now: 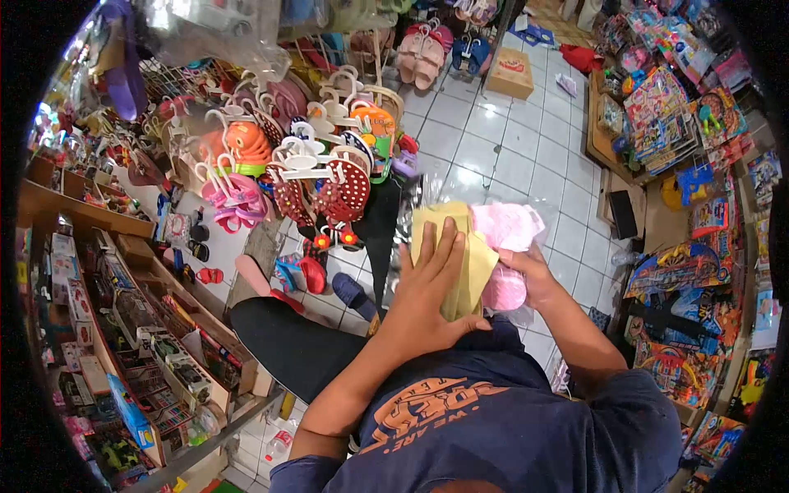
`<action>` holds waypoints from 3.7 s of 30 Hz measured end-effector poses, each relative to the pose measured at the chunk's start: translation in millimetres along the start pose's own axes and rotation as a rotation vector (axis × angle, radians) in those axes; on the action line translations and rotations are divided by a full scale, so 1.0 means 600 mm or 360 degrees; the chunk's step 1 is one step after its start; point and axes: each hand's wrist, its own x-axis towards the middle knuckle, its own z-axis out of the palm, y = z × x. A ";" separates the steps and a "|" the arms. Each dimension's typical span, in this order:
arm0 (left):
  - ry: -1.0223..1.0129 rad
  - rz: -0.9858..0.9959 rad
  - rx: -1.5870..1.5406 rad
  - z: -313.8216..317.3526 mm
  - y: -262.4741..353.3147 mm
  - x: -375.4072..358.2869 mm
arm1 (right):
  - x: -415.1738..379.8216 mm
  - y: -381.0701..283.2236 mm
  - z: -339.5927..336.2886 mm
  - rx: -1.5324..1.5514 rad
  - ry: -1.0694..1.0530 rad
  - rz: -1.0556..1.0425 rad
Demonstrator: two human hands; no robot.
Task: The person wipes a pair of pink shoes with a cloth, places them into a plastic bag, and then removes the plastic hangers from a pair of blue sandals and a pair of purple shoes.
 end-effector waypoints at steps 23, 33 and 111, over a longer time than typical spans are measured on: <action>0.0895 0.0456 0.0149 -0.060 0.066 0.064 | 0.006 -0.058 0.138 -0.0200 0.0428 -0.1284; 0.0991 0.0647 0.0282 -0.018 0.007 0.033 | 0.046 -0.090 0.169 0.0343 0.0032 -0.1055; 0.0300 -0.0364 -0.0171 0.044 -0.118 -0.073 | 0.067 0.071 0.054 -0.2869 -0.0165 -0.0521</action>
